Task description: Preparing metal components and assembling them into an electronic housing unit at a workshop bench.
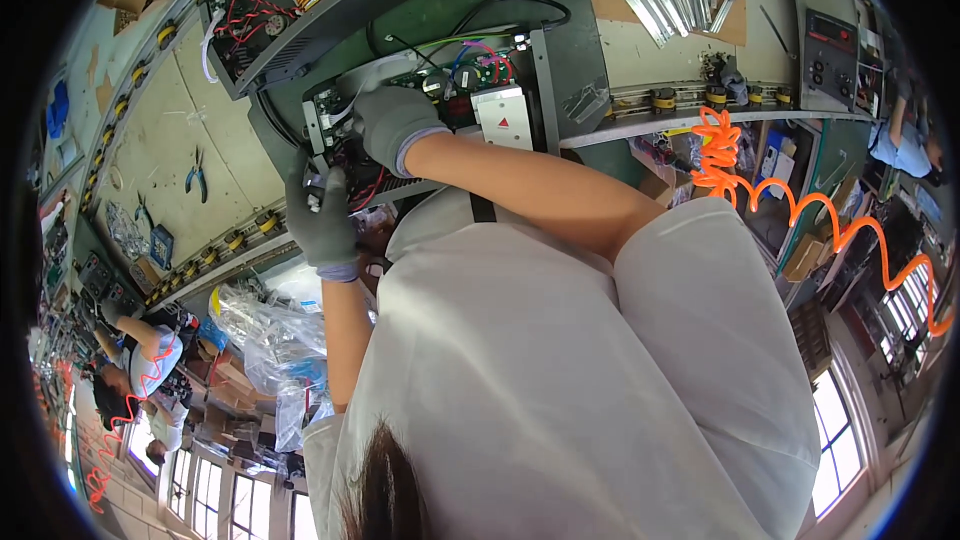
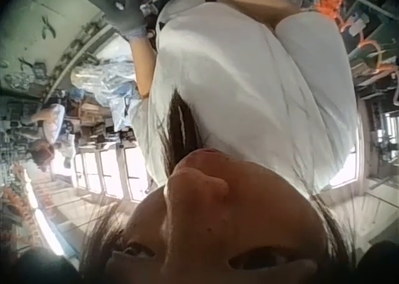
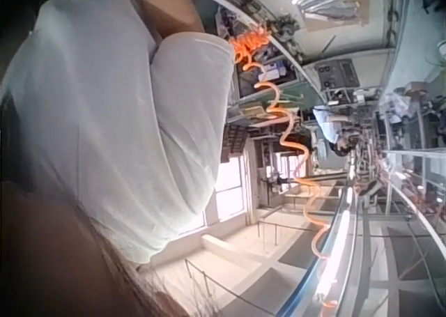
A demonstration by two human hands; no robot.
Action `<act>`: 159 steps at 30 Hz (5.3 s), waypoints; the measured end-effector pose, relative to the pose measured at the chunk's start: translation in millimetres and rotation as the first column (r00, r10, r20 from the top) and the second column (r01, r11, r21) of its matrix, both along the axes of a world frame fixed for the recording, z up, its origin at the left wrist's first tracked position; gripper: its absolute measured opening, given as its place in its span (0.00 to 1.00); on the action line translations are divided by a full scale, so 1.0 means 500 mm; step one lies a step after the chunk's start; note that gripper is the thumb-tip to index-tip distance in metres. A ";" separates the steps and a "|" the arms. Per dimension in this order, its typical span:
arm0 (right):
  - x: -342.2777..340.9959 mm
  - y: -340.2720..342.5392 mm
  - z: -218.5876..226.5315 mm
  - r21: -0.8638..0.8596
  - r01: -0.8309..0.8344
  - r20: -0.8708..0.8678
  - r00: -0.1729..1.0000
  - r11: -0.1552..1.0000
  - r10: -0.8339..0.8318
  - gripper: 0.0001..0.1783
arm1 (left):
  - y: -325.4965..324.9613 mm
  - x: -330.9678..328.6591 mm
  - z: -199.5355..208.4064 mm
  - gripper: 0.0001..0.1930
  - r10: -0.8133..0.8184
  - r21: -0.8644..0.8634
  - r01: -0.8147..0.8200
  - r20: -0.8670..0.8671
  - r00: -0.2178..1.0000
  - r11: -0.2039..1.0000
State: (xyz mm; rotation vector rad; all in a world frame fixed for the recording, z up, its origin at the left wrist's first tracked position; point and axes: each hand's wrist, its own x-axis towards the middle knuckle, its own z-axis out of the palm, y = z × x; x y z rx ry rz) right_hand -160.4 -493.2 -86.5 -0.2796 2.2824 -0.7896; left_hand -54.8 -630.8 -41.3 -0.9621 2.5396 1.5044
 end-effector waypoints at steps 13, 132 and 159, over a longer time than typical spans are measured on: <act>0.001 0.044 0.087 0.064 -0.505 -0.338 0.800 0.861 0.495 0.10 | 0.001 -0.020 0.008 0.11 -0.495 -0.602 0.453 0.108 0.862 0.658; 0.008 0.011 0.019 0.132 -0.336 -0.391 0.847 0.933 0.361 0.16 | -0.018 0.000 -0.012 0.21 0.010 0.093 -0.004 -0.056 0.998 0.996; -0.039 0.034 0.082 0.212 -0.181 -0.445 0.857 0.960 0.260 0.14 | 0.001 0.024 0.037 0.21 0.055 0.228 0.013 -0.290 0.955 0.974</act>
